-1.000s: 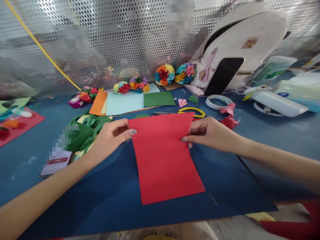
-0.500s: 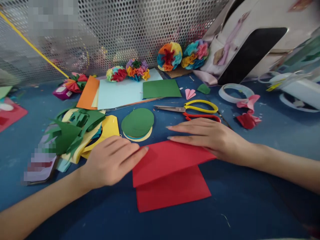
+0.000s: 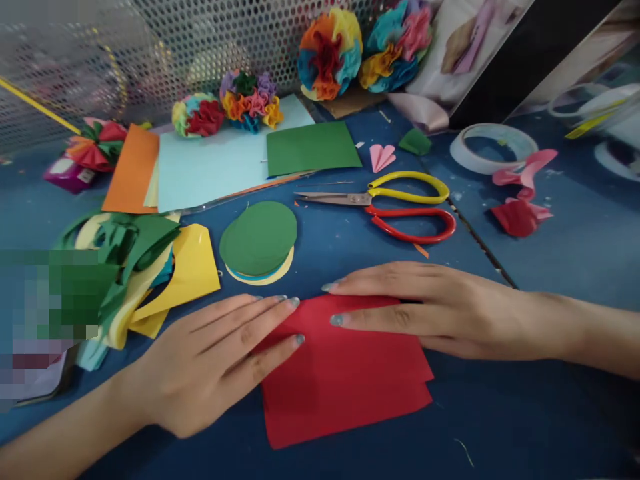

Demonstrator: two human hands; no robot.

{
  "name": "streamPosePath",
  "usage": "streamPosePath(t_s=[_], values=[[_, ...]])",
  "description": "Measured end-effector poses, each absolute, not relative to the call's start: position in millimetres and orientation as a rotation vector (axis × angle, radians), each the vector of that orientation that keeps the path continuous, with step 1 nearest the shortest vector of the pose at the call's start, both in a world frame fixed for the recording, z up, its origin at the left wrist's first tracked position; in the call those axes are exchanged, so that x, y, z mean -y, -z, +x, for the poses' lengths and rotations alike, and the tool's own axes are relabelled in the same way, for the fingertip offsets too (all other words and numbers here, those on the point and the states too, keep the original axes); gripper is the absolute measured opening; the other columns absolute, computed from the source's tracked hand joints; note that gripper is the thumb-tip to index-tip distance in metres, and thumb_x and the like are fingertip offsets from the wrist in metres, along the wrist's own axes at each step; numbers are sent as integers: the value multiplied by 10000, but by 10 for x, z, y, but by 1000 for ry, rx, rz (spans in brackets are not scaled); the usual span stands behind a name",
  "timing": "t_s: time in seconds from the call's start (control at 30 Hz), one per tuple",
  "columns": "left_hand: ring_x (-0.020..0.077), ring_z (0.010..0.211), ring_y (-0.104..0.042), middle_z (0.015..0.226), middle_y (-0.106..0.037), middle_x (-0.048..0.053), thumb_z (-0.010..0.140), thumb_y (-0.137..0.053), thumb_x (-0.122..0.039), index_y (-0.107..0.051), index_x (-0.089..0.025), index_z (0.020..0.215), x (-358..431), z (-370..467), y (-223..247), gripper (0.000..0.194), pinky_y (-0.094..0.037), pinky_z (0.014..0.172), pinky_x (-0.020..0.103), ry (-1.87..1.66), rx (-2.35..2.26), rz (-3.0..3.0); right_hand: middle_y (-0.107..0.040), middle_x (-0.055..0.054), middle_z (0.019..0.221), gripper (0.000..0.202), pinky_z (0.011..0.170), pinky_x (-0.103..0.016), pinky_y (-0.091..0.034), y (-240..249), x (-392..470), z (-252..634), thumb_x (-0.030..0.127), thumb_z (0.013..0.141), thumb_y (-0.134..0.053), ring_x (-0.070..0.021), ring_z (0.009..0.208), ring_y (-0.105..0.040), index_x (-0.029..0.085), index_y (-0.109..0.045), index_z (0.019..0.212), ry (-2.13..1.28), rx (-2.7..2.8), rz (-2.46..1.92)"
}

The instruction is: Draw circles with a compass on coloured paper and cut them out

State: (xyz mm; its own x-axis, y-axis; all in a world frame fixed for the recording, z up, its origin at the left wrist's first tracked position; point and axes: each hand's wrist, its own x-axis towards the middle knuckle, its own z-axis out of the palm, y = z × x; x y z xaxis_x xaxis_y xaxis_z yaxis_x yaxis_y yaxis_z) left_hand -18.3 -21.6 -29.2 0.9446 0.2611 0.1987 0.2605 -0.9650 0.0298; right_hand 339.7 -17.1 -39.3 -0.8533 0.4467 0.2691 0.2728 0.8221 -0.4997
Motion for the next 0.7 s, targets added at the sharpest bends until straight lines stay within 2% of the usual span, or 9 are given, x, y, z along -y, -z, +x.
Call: streamPosePath(t_s=[0.13,0.23,0.37,0.5,0.57,0.7], values=[[196,1568,-394,1557,-608,74,983,-404,9,-580,-217,1497,178,-216,259,588,-306,1317,399,-245,-403,3014,-576,-116,1582,568,1161,-281,-503,355,154,3418,51,1042,-467,-181,1454,-555,217,-501,1585,-863,2561,-562],[211,1577,-378,1561,-605,59,1006,-408,-44,-602,-215,1486,118,-219,230,545,-250,1335,400,-184,-291,3045,-551,-133,1598,535,1172,-255,-481,386,144,3437,69,1064,-452,-162,1473,-529,158,-481,1591,-904,2571,-534],[197,1553,-411,1554,-614,-11,1008,-407,-65,-646,-250,1442,82,-168,182,530,-186,1344,375,-120,-190,3111,-540,-158,1596,450,1253,-317,-396,455,128,3455,103,1105,-367,-155,1539,-432,78,-555,1513,-803,2621,-427],[185,1565,-378,1581,-586,-30,980,-370,-48,-658,-242,1425,108,-110,162,564,-99,1355,379,-80,-158,3074,-517,-109,1618,482,1278,-400,-379,473,114,3448,97,1094,-342,-183,1572,-372,136,-563,1521,-763,2676,-421],[206,1574,-362,1569,-600,-5,988,-364,-98,-653,-228,1435,116,-99,169,548,-124,1349,393,-61,-140,3056,-517,-91,1621,498,1272,-430,-393,472,118,3434,95,1083,-358,-200,1576,-367,161,-549,1538,-745,2695,-444],[219,1532,-434,1498,-663,13,1004,-354,-158,-659,-229,1435,104,-117,179,533,-276,1299,380,-86,-119,3059,-560,-95,1592,471,1272,-420,-389,473,137,3409,132,1084,-411,-202,1552,-421,168,-558,1531,-645,2697,-475]])
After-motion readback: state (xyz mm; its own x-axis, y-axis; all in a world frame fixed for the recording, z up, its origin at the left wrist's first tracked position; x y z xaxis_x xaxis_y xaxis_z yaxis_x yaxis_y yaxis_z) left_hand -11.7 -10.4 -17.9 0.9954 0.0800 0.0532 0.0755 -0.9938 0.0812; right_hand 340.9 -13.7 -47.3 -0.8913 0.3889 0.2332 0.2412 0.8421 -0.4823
